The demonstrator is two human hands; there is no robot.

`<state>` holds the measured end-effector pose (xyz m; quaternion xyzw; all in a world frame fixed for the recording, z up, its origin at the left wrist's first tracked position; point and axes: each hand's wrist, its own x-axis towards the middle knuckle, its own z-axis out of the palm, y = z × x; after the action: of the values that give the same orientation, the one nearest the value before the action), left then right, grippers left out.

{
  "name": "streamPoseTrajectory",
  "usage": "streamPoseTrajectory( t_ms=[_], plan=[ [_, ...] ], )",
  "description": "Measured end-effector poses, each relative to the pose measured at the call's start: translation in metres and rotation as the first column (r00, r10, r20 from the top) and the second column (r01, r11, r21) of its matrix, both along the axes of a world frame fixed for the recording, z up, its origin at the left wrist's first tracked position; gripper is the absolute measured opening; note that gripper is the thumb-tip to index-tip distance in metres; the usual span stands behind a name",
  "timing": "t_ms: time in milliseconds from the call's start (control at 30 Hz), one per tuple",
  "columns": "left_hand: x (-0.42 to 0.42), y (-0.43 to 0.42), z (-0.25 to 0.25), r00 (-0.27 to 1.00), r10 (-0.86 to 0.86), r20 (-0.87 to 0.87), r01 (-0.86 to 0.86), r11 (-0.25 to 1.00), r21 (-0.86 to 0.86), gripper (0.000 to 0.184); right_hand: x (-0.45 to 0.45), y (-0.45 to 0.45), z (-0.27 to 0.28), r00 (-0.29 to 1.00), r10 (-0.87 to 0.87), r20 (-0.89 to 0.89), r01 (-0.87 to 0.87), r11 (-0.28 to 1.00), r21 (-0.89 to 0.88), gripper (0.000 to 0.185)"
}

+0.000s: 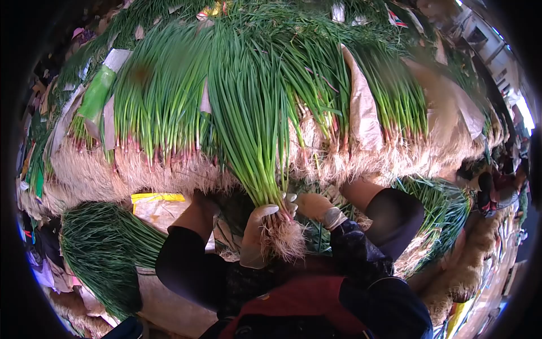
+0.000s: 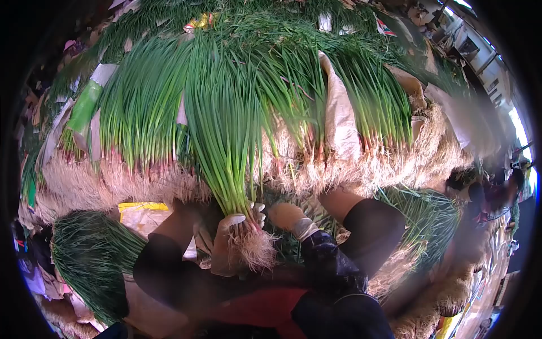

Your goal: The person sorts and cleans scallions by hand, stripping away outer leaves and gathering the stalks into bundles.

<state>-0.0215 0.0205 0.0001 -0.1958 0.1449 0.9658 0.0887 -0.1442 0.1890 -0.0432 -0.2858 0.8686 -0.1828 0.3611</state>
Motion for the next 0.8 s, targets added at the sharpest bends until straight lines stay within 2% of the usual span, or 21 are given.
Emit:
streamPoseTrajectory(
  t_ms=[33, 67, 100, 133, 200, 233, 267, 300, 367, 433, 467, 500, 533, 567, 600, 633, 667, 700, 733, 800],
  plan=[
    [0.000, -0.001, -0.008, 0.999, -0.032, -0.027, 0.031, 0.999, -0.023, 0.040, 0.006, 0.000, 0.002, 0.954, -0.235, 0.188, 0.285, 0.904, -0.318, 0.049],
    [0.000, -0.004, -0.025, 0.997, -0.064, -0.049, 0.061, 0.997, -0.046, 0.039, 0.005, -0.002, 0.003, 0.822, -0.316, 0.474, 0.551, 0.654, -0.519, 0.054],
    [0.002, -0.007, -0.042, 0.993, -0.099, -0.069, 0.094, 0.993, -0.073, 0.038, 0.000, -0.008, 0.039, 0.720, -0.302, 0.625, 0.632, 0.657, -0.411, 0.054],
    [0.003, -0.011, -0.060, 0.988, -0.149, -0.051, 0.147, 0.989, -0.027, 0.038, -0.003, -0.018, 0.014, 0.587, -0.193, 0.786, 0.741, 0.518, -0.427, 0.049],
    [0.004, -0.017, -0.085, 0.968, -0.248, -0.030, 0.249, 0.966, 0.067, 0.037, -0.014, -0.021, 0.002, 0.633, -0.153, 0.759, 0.751, 0.361, -0.553, 0.043],
    [0.001, -0.012, -0.060, 0.985, -0.164, -0.044, 0.165, 0.986, 0.021, 0.037, -0.021, -0.007, 0.027, 0.773, -0.263, 0.577, 0.633, 0.368, -0.681, 0.042],
    [-0.004, -0.001, -0.015, 0.995, -0.076, -0.060, 0.075, 0.997, -0.020, 0.036, -0.026, 0.012, 0.057, 0.859, -0.363, 0.360, 0.492, 0.399, -0.773, 0.042],
    [-0.006, 0.005, 0.009, 0.997, 0.014, -0.077, -0.018, 0.998, -0.056, 0.035, -0.030, 0.033, 0.081, 0.848, -0.465, 0.256, 0.466, 0.422, -0.778, 0.039],
    [-0.002, -0.005, -0.018, 0.990, -0.045, -0.137, 0.049, 0.999, 0.024, 0.035, -0.030, 0.106, 0.129, 0.693, -0.716, 0.087, 0.512, 0.403, -0.759, 0.033],
    [-0.004, -0.009, -0.024, 0.970, -0.065, -0.236, 0.101, 0.984, 0.146, 0.035, -0.021, 0.206, 0.159, 0.426, -0.902, -0.072, 0.613, 0.346, -0.710, 0.028],
    [-0.006, -0.006, -0.018, 0.976, -0.037, -0.213, 0.061, 0.992, 0.107, 0.035, -0.013, 0.262, 0.165, 0.291, -0.943, -0.160, 0.682, 0.322, -0.657, 0.025],
    [-0.007, -0.009, -0.018, 0.963, -0.036, -0.267, 0.079, 0.985, 0.151, 0.036, 0.000, 0.310, 0.169, 0.203, -0.938, -0.281, 0.779, 0.329, -0.535, 0.022],
    [-0.009, -0.012, -0.018, 0.947, -0.032, -0.321, 0.099, 0.976, 0.194, 0.037, 0.010, 0.381, 0.152, 0.437, -0.537, -0.721, 0.698, 0.708, -0.105, 0.017],
    [-0.009, -0.015, -0.017, 0.927, -0.023, -0.375, 0.120, 0.964, 0.236, 0.038, 0.021, 0.452, 0.136, 0.433, 0.089, -0.897, 0.551, 0.761, 0.342, 0.015],
    [-0.007, -0.016, -0.010, 0.932, -0.010, -0.363, 0.092, 0.974, 0.208, 0.040, 0.032, 0.408, 0.157, 0.322, -0.447, -0.834, 0.934, 0.294, 0.202, 0.020],
    [-0.006, -0.016, -0.004, 0.922, 0.000, -0.388, 0.092, 0.972, 0.217, 0.041, 0.022, 0.408, 0.140, 0.209, -0.541, -0.815, 0.842, 0.524, -0.131, 0.022],
    [-0.006, -0.016, 0.002, 0.910, 0.011, -0.415, 0.090, 0.971, 0.223, 0.041, 0.008, 0.410, 0.104, 0.134, -0.651, -0.747, 0.608, 0.649, -0.456, 0.025],
    [-0.007, -0.017, 0.006, 0.896, 0.023, -0.443, 0.087, 0.970, 0.226, 0.041, -0.006, 0.355, 0.099, 0.236, -0.695, -0.679, 0.567, 0.666, -0.485, 0.027],
    [-0.007, -0.017, 0.005, 0.900, 0.019, -0.435, 0.089, 0.970, 0.227, 0.043, -0.017, 0.276, 0.090, 0.407, -0.710, -0.574, 0.555, 0.692, -0.462, 0.030],
    [-0.007, -0.010, -0.001, 0.930, 0.040, -0.366, 0.032, 0.981, 0.190, 0.045, -0.030, 0.135, 0.054, 0.740, -0.600, -0.306, 0.455, 0.780, -0.429, 0.036]
  ],
)
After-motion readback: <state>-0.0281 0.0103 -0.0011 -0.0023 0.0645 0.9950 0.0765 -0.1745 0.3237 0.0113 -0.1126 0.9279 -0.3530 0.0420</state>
